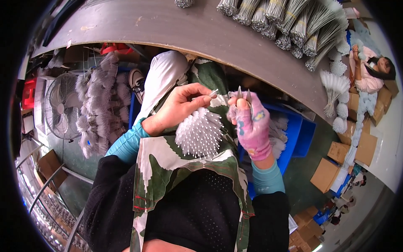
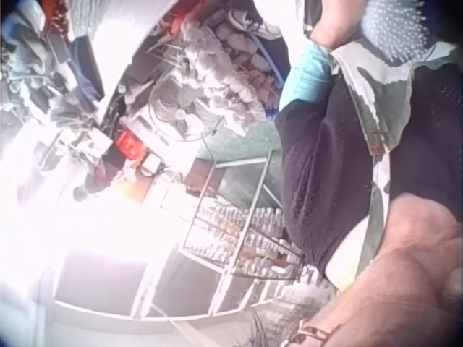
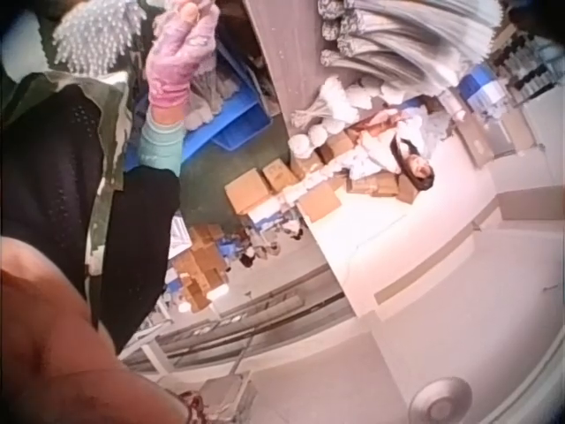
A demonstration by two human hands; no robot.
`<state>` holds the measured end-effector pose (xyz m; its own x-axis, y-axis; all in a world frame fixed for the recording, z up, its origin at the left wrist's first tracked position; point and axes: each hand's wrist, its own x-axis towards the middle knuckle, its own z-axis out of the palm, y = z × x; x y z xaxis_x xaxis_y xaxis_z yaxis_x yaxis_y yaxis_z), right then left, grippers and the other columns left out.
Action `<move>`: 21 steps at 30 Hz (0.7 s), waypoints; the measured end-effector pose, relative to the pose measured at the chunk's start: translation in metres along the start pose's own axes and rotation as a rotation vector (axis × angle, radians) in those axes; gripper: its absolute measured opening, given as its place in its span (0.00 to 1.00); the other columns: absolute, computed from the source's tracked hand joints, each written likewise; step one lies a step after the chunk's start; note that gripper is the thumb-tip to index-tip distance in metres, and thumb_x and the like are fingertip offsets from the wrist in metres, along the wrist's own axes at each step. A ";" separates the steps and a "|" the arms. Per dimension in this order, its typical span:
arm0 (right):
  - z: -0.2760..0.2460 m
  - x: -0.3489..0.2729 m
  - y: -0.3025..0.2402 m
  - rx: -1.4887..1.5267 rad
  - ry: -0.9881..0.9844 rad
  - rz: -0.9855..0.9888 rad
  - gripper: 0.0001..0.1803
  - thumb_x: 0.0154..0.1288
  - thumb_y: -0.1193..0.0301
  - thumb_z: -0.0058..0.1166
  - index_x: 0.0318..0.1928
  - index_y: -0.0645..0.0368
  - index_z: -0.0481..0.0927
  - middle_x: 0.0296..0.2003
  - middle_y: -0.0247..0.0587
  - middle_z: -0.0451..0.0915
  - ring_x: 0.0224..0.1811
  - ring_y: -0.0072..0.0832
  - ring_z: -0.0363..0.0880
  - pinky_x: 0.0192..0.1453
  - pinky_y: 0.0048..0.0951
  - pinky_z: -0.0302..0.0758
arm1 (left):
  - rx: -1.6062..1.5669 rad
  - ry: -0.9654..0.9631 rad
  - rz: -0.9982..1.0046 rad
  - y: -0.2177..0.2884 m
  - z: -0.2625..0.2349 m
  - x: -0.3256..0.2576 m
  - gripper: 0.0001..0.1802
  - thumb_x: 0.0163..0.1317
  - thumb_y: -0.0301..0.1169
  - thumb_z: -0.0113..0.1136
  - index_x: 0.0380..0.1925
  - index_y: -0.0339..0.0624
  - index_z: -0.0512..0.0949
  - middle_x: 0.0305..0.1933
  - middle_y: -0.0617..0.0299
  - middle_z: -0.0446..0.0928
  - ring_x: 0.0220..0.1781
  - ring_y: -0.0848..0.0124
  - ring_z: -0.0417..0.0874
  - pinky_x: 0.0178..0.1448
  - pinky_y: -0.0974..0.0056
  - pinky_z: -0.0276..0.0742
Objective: The person assembles bundles of white plastic bristles into brush heads, then trims the bristles with pliers.
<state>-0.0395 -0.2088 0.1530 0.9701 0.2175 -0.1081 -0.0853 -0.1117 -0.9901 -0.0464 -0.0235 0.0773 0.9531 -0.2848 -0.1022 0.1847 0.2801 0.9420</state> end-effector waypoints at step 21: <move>0.038 0.014 0.033 0.003 0.046 0.184 0.09 0.62 0.74 0.57 0.42 0.62 0.78 0.35 0.31 0.80 0.36 0.15 0.75 0.40 0.18 0.72 | 0.362 0.120 0.444 0.025 -0.017 0.011 0.08 0.52 0.27 0.64 0.34 0.42 0.82 0.35 0.61 0.76 0.37 0.67 0.77 0.41 0.65 0.74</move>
<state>-0.0375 -0.1728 0.1151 0.9472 0.1492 -0.2837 -0.2632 -0.1430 -0.9541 -0.0275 -0.0043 0.0949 0.9448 -0.0997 0.3121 -0.3125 0.0118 0.9499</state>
